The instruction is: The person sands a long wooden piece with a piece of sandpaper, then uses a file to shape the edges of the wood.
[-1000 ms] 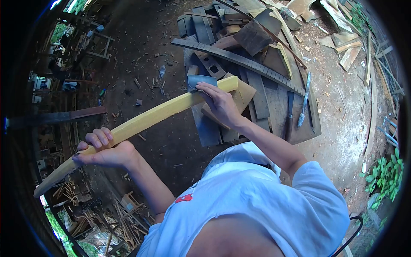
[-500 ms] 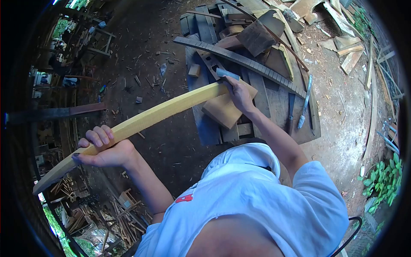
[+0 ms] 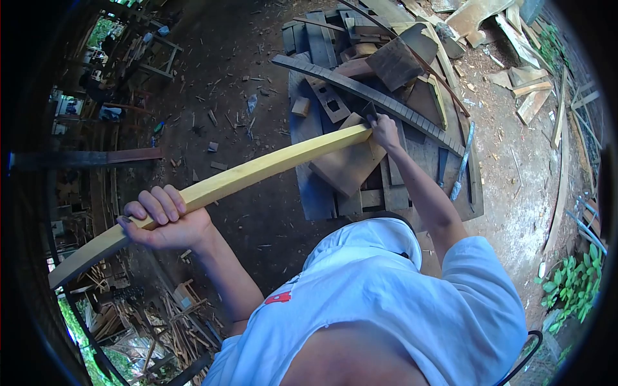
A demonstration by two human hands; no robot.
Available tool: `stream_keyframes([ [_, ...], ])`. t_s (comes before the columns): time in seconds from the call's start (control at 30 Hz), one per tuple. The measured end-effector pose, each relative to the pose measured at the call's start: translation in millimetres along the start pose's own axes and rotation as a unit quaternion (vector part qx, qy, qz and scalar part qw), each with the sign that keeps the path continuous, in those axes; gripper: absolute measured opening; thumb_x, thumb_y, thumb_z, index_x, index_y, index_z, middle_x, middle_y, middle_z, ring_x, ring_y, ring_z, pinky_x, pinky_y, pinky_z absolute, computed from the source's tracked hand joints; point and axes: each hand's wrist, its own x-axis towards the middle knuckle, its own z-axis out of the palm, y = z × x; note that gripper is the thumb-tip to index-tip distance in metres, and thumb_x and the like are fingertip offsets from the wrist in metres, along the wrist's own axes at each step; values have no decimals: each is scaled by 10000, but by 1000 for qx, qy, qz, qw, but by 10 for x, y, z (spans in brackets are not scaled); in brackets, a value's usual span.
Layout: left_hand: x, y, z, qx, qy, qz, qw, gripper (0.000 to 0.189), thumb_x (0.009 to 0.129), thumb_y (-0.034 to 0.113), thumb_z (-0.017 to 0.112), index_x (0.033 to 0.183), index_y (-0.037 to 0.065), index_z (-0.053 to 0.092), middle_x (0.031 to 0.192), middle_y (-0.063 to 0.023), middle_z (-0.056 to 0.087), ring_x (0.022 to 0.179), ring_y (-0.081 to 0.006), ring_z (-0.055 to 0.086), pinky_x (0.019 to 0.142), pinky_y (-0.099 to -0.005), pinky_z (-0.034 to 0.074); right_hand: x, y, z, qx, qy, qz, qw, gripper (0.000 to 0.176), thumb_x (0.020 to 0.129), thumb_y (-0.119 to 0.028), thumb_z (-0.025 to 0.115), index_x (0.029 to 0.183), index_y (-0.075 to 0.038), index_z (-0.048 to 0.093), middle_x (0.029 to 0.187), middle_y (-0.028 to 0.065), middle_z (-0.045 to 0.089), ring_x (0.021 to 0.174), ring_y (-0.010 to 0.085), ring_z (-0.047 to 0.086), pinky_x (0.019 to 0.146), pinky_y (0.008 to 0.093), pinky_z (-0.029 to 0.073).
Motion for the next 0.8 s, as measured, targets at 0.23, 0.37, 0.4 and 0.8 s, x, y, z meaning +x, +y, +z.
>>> stream_keyframes([
  [0.23,-21,-1,-129,-30,1,-11,999,280,929,295,402,681,165,396,473,61,281,359,-41,237,331,-173,240,-160,-76,-97,2,6,9,1000,296,919,-315,525,1077,-97,648,902,260,637,914,424,602,768,493,473],
  [0.37,-16,-3,-198,-47,-9,-10,999,266,924,287,398,690,160,402,472,60,288,353,-39,231,329,-176,241,-23,112,11,-70,5,-10,998,307,904,-294,535,1094,-77,641,902,258,644,931,411,610,789,486,474],
  [0.4,-23,-9,-245,-49,-16,-11,999,262,923,286,397,695,159,407,475,60,293,351,-39,231,328,-177,241,-90,134,-10,-54,0,-11,998,293,906,-276,528,1103,-93,643,930,257,639,934,419,604,801,488,475],
  [0.8,-83,-8,-359,-26,65,-12,997,240,906,272,405,693,161,410,493,64,293,358,-36,247,330,-179,246,-682,-304,-342,-7,24,-97,995,245,907,-229,518,1064,-68,618,841,266,618,840,445,592,716,519,451],
])
